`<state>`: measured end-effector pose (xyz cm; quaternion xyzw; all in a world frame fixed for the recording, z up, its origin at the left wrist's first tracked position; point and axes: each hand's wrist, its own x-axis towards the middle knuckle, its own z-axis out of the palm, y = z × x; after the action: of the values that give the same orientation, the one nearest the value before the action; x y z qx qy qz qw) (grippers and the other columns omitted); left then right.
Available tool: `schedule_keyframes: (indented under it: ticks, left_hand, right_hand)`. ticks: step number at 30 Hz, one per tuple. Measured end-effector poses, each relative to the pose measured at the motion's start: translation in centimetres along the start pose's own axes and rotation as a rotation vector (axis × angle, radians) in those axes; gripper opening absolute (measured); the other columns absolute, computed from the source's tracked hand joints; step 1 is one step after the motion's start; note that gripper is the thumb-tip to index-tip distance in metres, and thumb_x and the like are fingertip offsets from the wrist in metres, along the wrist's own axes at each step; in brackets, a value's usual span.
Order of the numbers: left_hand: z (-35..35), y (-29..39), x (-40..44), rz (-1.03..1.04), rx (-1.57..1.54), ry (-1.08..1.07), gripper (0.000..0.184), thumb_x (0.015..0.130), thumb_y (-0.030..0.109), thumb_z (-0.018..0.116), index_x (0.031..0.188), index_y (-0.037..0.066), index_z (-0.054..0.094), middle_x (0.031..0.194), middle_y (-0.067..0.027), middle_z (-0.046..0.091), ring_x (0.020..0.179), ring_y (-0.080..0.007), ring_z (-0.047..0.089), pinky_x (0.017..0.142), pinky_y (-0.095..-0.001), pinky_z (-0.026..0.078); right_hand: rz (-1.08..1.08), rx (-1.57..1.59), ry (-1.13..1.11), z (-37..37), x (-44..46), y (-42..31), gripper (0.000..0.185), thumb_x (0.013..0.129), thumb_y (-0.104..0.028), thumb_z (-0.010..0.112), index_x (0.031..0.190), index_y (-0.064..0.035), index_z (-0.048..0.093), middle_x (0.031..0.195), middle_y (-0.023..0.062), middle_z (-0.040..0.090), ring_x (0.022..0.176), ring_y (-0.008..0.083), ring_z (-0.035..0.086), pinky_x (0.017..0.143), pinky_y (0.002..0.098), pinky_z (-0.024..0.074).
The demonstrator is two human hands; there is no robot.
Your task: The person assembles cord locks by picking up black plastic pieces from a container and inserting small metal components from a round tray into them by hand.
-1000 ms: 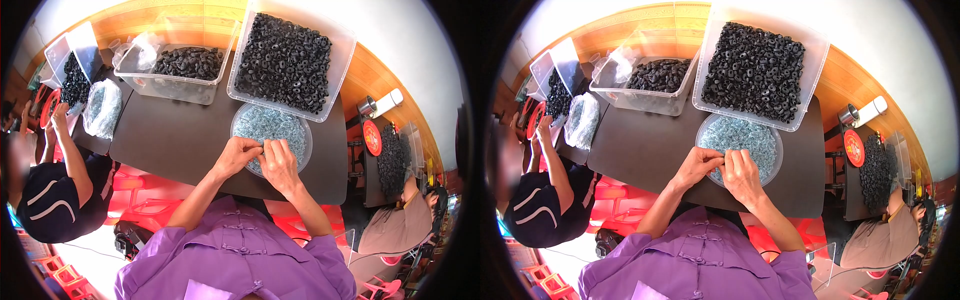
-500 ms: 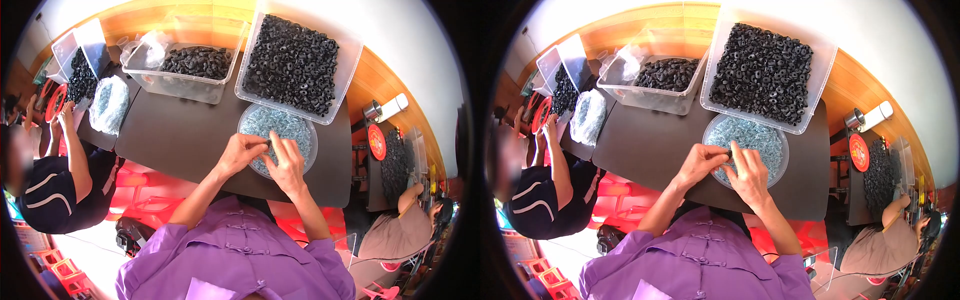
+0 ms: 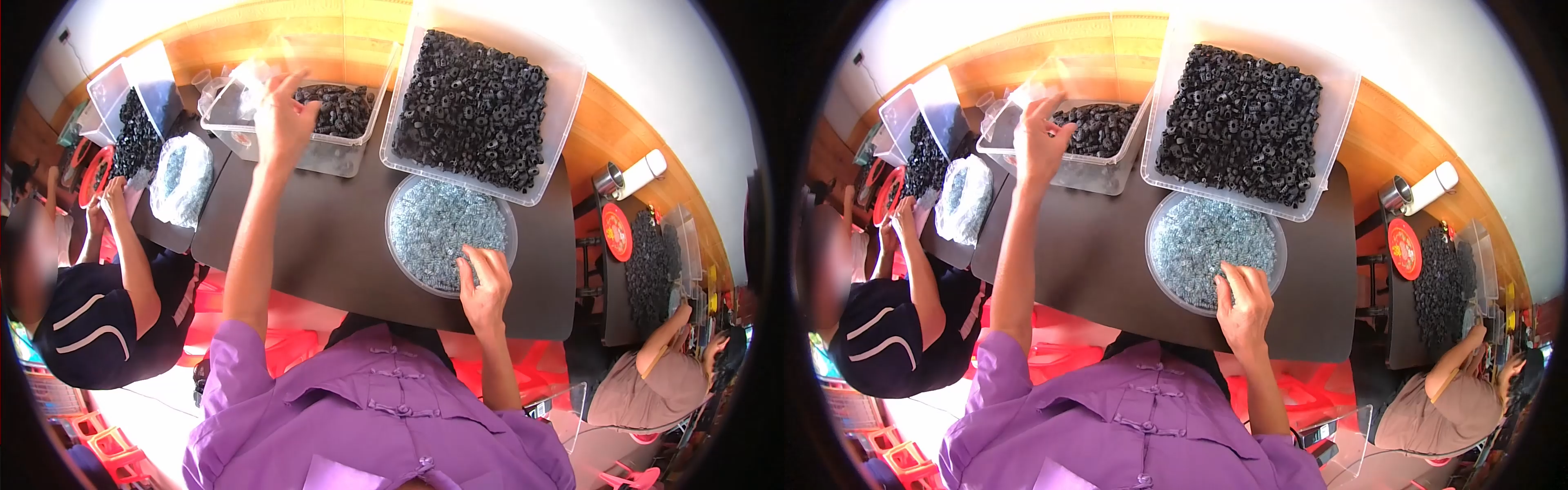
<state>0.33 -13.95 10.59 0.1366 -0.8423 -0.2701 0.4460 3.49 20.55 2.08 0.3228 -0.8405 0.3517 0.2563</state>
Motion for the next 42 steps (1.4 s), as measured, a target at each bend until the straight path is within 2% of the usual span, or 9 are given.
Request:
schedule_keyframes:
  ticks: [1, 4, 6, 13, 27, 32, 35, 38, 42]
  left_hand:
    - [0.4, 1.2, -0.6, 0.035, -0.054, -0.02, 0.045, 0.071, -0.001, 0.071, 0.114, 0.007, 0.064, 0.112, -0.011, 0.06, 0.065, -0.0125, 0.058, 0.062, -0.0246, 0.05]
    - [2.4, 5.2, -2.5, 0.142, -0.181, -0.194, 0.021, 0.074, 0.003, 0.066, 0.095, 0.006, 0.068, 0.085, -0.0123, 0.063, 0.072, -0.0292, 0.062, 0.07, -0.0365, 0.051]
    - [5.0, 6.1, -3.7, 0.222, -0.19, -0.307, 0.017, 0.076, 0.005, 0.062, 0.092, 0.004, 0.069, 0.086, -0.0143, 0.064, 0.082, -0.0336, 0.063, 0.075, -0.0414, 0.051]
    - [12.3, 4.5, -4.5, 0.451, 0.184, -0.423, 0.018, 0.072, -0.005, 0.055, 0.088, 0.003, 0.057, 0.09, -0.0119, 0.051, 0.092, -0.0322, 0.055, 0.075, -0.0427, 0.049]
    - [12.7, 3.9, -5.3, 0.547, 0.267, -0.408, 0.008, 0.077, 0.0, 0.054, 0.084, 0.002, 0.051, 0.09, -0.0119, 0.048, 0.091, -0.0295, 0.055, 0.068, -0.0414, 0.052]
    - [9.5, 5.3, -6.2, 0.319, -0.09, -0.358, 0.01, 0.083, 0.006, 0.059, 0.091, 0.0, 0.059, 0.084, -0.0139, 0.057, 0.08, -0.033, 0.06, 0.065, -0.0404, 0.05]
    - [6.9, 6.3, -8.1, -0.042, -0.448, -0.435, 0.018, 0.083, 0.004, 0.058, 0.101, 0.001, 0.063, 0.078, -0.0179, 0.063, 0.066, -0.0252, 0.063, 0.062, -0.0354, 0.05]
    - [5.6, 5.9, -10.9, -0.436, -0.934, -0.56, 0.022, 0.09, 0.007, 0.056, 0.109, -0.001, 0.063, 0.073, -0.0054, 0.063, 0.066, -0.0084, 0.059, 0.058, -0.0252, 0.049]
    - [4.5, 5.2, -14.0, -0.622, -1.191, -0.599, 0.021, 0.095, 0.012, 0.054, 0.111, 0.002, 0.062, 0.083, -0.0045, 0.066, 0.068, -0.0039, 0.057, 0.062, -0.0192, 0.047]
  right_hand:
    - [0.031, 0.008, -0.004, 0.0, -0.1, 0.0, 0.02, 0.074, 0.002, 0.07, 0.094, 0.0001, 0.066, 0.083, 0.0102, 0.061, 0.077, 0.0271, 0.058, 0.066, 0.0358, 0.0476]
    - [0.054, 0.017, -0.011, 0.0, -0.4, 0.1, 0.018, 0.075, 0.003, 0.069, 0.092, 0.0011, 0.066, 0.083, 0.0112, 0.062, 0.076, 0.0274, 0.058, 0.066, 0.0354, 0.0471]
    - [0.036, 0.021, -0.009, 0.1, -0.4, 0.1, 0.016, 0.075, 0.004, 0.068, 0.091, 0.0012, 0.066, 0.082, 0.0112, 0.062, 0.075, 0.0272, 0.058, 0.066, 0.0352, 0.047]
    - [0.065, 0.029, -0.01, -0.2, -1.2, 0.6, 0.014, 0.076, 0.0, 0.069, 0.09, -0.0016, 0.066, 0.08, 0.0078, 0.061, 0.074, 0.0253, 0.058, 0.063, 0.0357, 0.0473]
    - [0.058, 0.045, 0.013, -0.4, -0.9, 1.0, 0.01, 0.076, 0.0, 0.068, 0.086, -0.001, 0.066, 0.076, 0.0089, 0.06, 0.071, 0.0263, 0.058, 0.062, 0.0359, 0.0463]
    - [0.088, 0.055, 0.006, -0.8, -0.3, 1.6, 0.009, 0.077, 0.003, 0.067, 0.086, 0.0012, 0.067, 0.077, 0.0113, 0.063, 0.071, 0.0263, 0.06, 0.064, 0.0341, 0.047]
    - [0.115, 0.063, 0.003, -0.5, 0.2, 2.0, 0.009, 0.077, 0.003, 0.067, 0.087, 0.0016, 0.066, 0.077, 0.0115, 0.063, 0.07, 0.0265, 0.06, 0.064, 0.0342, 0.0472]
    - [0.129, 0.064, -0.045, 0.0, 0.9, 2.2, 0.008, 0.077, -0.001, 0.068, 0.085, -0.0009, 0.066, 0.076, 0.01, 0.061, 0.073, 0.0284, 0.058, 0.065, 0.0369, 0.0469]
    - [0.079, -0.002, -0.188, 1.4, 3.1, 2.3, 0.012, 0.076, -0.002, 0.069, 0.088, -0.0016, 0.065, 0.08, 0.0091, 0.059, 0.079, 0.0286, 0.058, 0.067, 0.0385, 0.0468]
